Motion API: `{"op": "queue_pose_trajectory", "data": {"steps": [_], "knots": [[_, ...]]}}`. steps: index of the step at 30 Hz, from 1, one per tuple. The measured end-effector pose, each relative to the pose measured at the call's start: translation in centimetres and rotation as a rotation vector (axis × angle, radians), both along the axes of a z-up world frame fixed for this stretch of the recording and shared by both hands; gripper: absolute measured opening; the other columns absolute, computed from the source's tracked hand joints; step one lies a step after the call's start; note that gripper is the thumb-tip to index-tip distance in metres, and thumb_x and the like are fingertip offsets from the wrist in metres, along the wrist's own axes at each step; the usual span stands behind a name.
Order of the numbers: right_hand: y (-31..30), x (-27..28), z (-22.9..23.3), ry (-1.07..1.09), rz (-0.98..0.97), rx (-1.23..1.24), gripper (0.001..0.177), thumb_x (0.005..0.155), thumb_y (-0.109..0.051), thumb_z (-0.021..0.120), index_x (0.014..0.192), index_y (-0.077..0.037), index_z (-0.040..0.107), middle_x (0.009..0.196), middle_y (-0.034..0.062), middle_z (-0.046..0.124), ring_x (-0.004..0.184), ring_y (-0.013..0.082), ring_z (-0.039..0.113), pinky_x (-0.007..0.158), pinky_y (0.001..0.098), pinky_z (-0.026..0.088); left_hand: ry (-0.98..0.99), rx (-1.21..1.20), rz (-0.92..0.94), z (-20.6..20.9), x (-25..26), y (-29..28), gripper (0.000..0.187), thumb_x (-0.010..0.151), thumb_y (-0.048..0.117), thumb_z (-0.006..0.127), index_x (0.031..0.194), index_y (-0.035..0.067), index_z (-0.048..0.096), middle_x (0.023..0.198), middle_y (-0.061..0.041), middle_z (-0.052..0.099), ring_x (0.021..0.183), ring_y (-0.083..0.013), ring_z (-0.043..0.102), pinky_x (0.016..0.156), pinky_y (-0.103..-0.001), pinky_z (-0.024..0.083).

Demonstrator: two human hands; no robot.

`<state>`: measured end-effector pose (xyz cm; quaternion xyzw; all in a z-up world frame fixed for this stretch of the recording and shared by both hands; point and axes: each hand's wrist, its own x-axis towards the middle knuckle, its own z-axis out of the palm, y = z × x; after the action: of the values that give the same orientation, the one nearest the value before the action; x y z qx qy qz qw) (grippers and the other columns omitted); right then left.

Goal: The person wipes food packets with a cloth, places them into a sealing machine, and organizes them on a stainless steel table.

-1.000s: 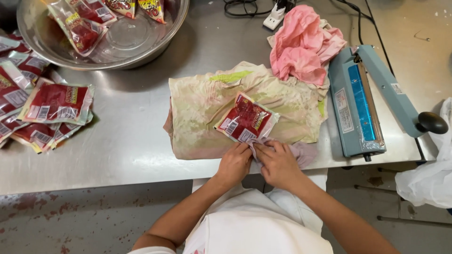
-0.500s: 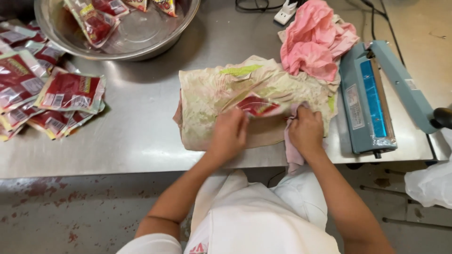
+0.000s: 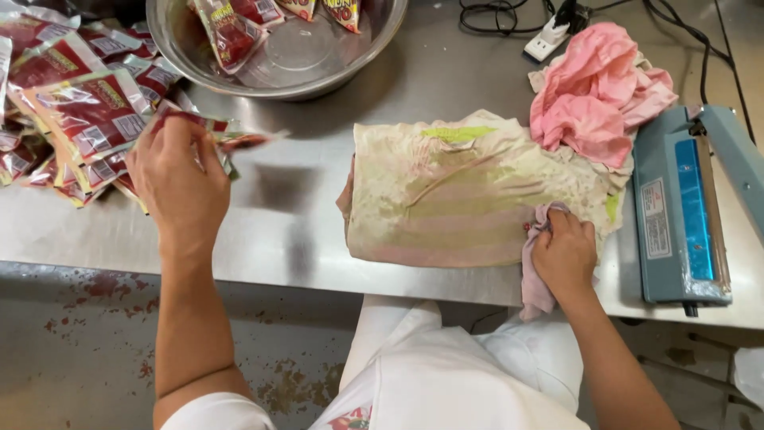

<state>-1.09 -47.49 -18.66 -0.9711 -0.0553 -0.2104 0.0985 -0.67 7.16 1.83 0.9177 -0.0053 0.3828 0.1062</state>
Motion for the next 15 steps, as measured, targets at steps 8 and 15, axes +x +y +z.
{"op": "queue_pose_trajectory", "data": {"steps": [8,15], "knots": [[1.0,-0.5,1.1,0.022,-0.045,0.036,0.042,0.083,-0.009,0.053,0.121,-0.006,0.070,0.110,0.0152,0.070,0.089,0.0416,0.054,0.086,0.0481,0.047,0.201,-0.133,-0.077,-0.2,14.3,4.6,0.012,0.101,-0.006,0.059,0.106,0.001,0.066,0.088,-0.011,0.072,0.076,-0.0260,0.066,0.070,-0.046,0.052],[2.3,-0.5,2.4,0.021,-0.109,0.084,0.040,0.081,-0.005,0.051,0.117,-0.008,0.069,0.104,0.0116,0.070,0.087,0.0369,0.053,0.083,0.0438,0.045,0.721,0.026,0.253,-4.9,32.1,12.5,0.078,0.087,0.016,0.081,0.151,0.009,0.037,0.140,-0.030,0.047,0.115,-0.0528,0.062,0.091,-0.061,0.051]]}}
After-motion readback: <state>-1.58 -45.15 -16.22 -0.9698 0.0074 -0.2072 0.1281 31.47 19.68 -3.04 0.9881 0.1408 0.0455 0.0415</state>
